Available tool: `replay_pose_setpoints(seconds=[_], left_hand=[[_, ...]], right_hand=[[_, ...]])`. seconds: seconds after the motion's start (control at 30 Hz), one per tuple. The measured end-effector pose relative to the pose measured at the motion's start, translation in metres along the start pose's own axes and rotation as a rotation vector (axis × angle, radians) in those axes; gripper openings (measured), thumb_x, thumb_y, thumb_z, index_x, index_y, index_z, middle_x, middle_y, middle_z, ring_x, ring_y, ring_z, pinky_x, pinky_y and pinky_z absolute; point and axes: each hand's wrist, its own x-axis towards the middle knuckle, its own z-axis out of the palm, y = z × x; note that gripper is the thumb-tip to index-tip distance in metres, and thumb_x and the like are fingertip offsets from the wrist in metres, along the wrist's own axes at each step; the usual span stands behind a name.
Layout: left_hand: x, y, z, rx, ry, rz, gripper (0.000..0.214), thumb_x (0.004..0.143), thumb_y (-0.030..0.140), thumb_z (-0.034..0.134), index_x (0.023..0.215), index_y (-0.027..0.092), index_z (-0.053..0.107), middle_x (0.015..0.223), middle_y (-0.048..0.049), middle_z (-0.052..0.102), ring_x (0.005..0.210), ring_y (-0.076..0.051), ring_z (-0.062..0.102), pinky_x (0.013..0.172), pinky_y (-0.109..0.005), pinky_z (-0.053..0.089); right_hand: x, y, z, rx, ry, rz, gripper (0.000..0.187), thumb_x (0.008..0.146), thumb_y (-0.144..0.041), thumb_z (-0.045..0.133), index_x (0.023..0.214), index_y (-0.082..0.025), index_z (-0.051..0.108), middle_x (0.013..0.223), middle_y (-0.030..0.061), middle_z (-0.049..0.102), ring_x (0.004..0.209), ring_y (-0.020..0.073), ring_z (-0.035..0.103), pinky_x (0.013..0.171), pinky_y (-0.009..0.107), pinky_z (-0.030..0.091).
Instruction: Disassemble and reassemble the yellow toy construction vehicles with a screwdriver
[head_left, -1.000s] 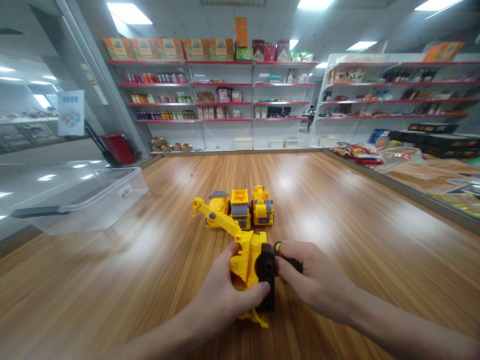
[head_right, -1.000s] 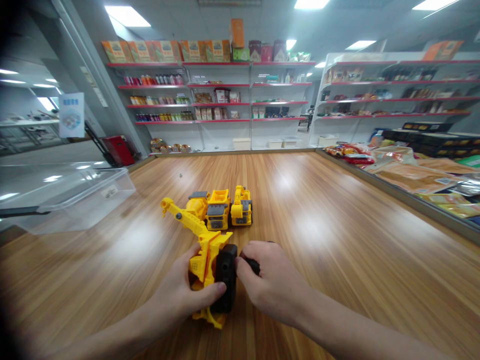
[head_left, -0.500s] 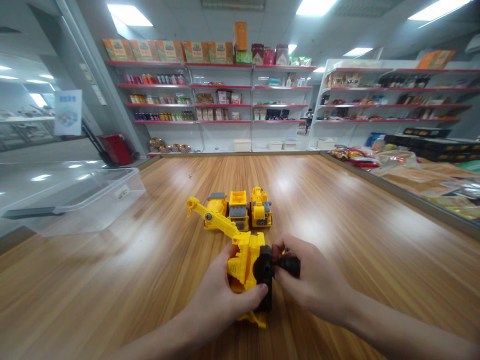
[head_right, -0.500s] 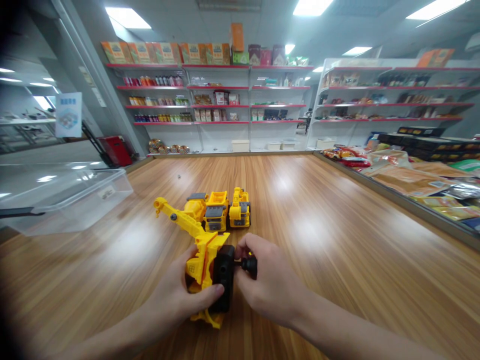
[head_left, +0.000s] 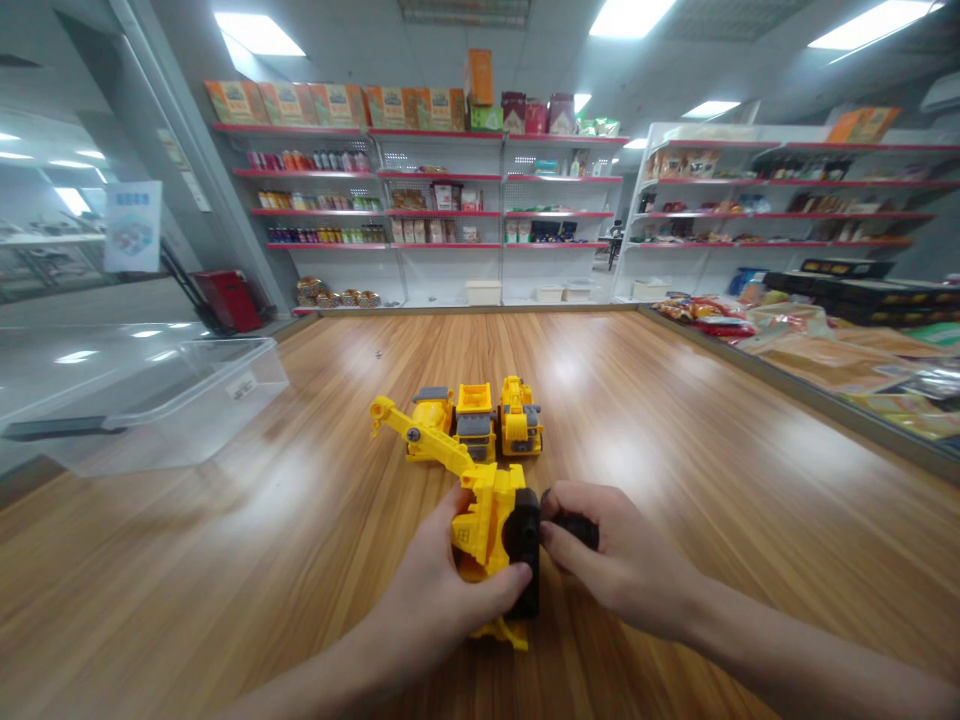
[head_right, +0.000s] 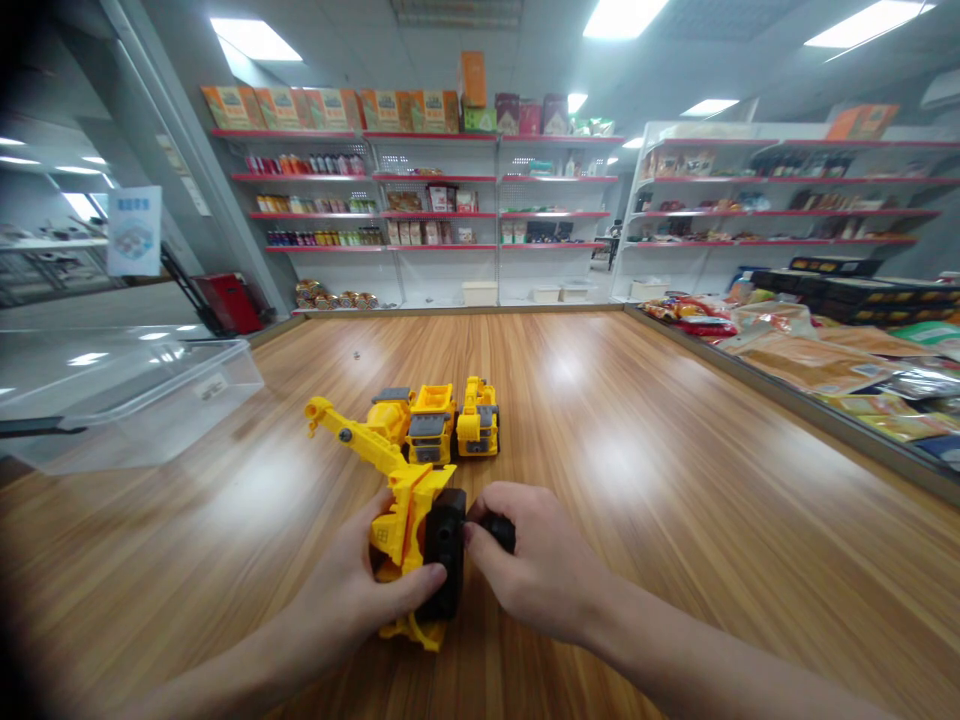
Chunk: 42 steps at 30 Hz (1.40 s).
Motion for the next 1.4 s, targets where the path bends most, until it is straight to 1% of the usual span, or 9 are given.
replay_pose_setpoints(seconds=[0.3, 0.6, 0.7, 0.87, 0.97, 1.03, 1.17, 1.3, 1.4], left_hand=[[0.001, 0.008, 0.007, -0.088, 0.142, -0.018, 0.049, 0.066, 0.024, 0.079, 0.108, 0.015, 0.055, 0.091, -0.0058, 0.073, 0.083, -0.022, 0.070, 0.072, -0.029, 0.056], [0.006, 0.006, 0.005, -0.102, 0.171, -0.052, 0.053, 0.064, 0.027, 0.080, 0.110, 0.014, 0.056, 0.094, -0.0087, 0.074, 0.082, -0.024, 0.071, 0.071, -0.032, 0.057], [0.007, 0.002, 0.005, -0.076, 0.200, -0.036, 0.050, 0.065, 0.028, 0.080, 0.107, 0.014, 0.057, 0.096, -0.0103, 0.074, 0.085, -0.025, 0.071, 0.076, -0.036, 0.057], [0.007, 0.000, 0.004, -0.072, 0.203, -0.029, 0.050, 0.066, 0.029, 0.079, 0.108, 0.014, 0.057, 0.098, -0.0113, 0.074, 0.087, -0.026, 0.071, 0.077, -0.037, 0.057], [0.005, 0.003, 0.003, -0.060, 0.182, -0.062, 0.050, 0.068, 0.029, 0.078, 0.110, 0.014, 0.055, 0.098, -0.0110, 0.074, 0.085, -0.025, 0.072, 0.075, -0.036, 0.058], [0.004, 0.005, 0.004, -0.046, 0.183, -0.077, 0.051, 0.069, 0.029, 0.078, 0.111, 0.014, 0.054, 0.099, -0.0109, 0.074, 0.085, -0.025, 0.072, 0.074, -0.036, 0.058], [0.003, 0.004, 0.005, -0.044, 0.213, -0.064, 0.052, 0.068, 0.030, 0.079, 0.110, 0.014, 0.054, 0.100, -0.0110, 0.074, 0.086, -0.026, 0.072, 0.075, -0.035, 0.058], [0.003, 0.000, 0.007, -0.086, 0.196, -0.067, 0.052, 0.066, 0.029, 0.080, 0.110, 0.014, 0.056, 0.099, -0.0115, 0.075, 0.084, -0.026, 0.072, 0.073, -0.036, 0.058], [0.003, -0.001, 0.008, -0.103, 0.191, -0.074, 0.052, 0.065, 0.029, 0.081, 0.109, 0.015, 0.057, 0.096, -0.0111, 0.075, 0.084, -0.027, 0.072, 0.073, -0.035, 0.058]], right_hand=[[0.004, 0.007, -0.008, -0.154, 0.040, -0.034, 0.015, 0.086, -0.020, 0.053, 0.071, -0.018, 0.055, 0.063, -0.0026, 0.052, 0.059, 0.0115, 0.047, 0.054, 0.024, 0.032], [0.014, 0.016, -0.029, -0.266, 0.051, -0.012, 0.014, 0.086, -0.018, 0.051, 0.077, -0.017, 0.061, 0.069, 0.0019, 0.062, 0.065, 0.0145, 0.053, 0.059, 0.026, 0.036], [0.015, 0.014, -0.036, -0.319, -0.007, -0.044, 0.014, 0.085, -0.019, 0.053, 0.075, -0.017, 0.062, 0.066, 0.0005, 0.060, 0.061, 0.0124, 0.050, 0.057, 0.025, 0.034], [0.009, 0.011, -0.052, -0.307, -0.235, -0.024, 0.013, 0.076, -0.028, 0.069, 0.068, -0.018, 0.066, 0.056, -0.0028, 0.057, 0.050, 0.0090, 0.044, 0.047, 0.023, 0.028], [0.006, 0.014, -0.071, -0.370, -0.426, 0.089, 0.015, 0.071, -0.032, 0.074, 0.065, -0.019, 0.068, 0.051, -0.0030, 0.058, 0.047, 0.0097, 0.047, 0.046, 0.023, 0.029], [0.005, 0.018, -0.089, -0.394, -0.562, 0.250, 0.018, 0.074, -0.033, 0.070, 0.063, -0.019, 0.067, 0.045, -0.0028, 0.058, 0.042, 0.0102, 0.049, 0.045, 0.023, 0.032], [-0.001, 0.029, -0.116, -0.461, -0.547, 0.520, 0.028, 0.079, -0.035, 0.061, 0.058, -0.017, 0.062, 0.052, 0.0035, 0.066, 0.039, 0.0122, 0.055, 0.043, 0.023, 0.036], [-0.027, 0.044, -0.115, -0.468, -0.677, 0.713, 0.020, 0.066, -0.031, 0.072, 0.057, -0.017, 0.060, 0.050, 0.0025, 0.065, 0.038, 0.0141, 0.056, 0.040, 0.023, 0.036], [-0.057, 0.053, -0.107, -0.400, -0.680, 0.799, 0.018, 0.057, -0.019, 0.074, 0.059, -0.019, 0.057, 0.046, -0.0011, 0.061, 0.037, 0.0147, 0.056, 0.035, 0.021, 0.032]])
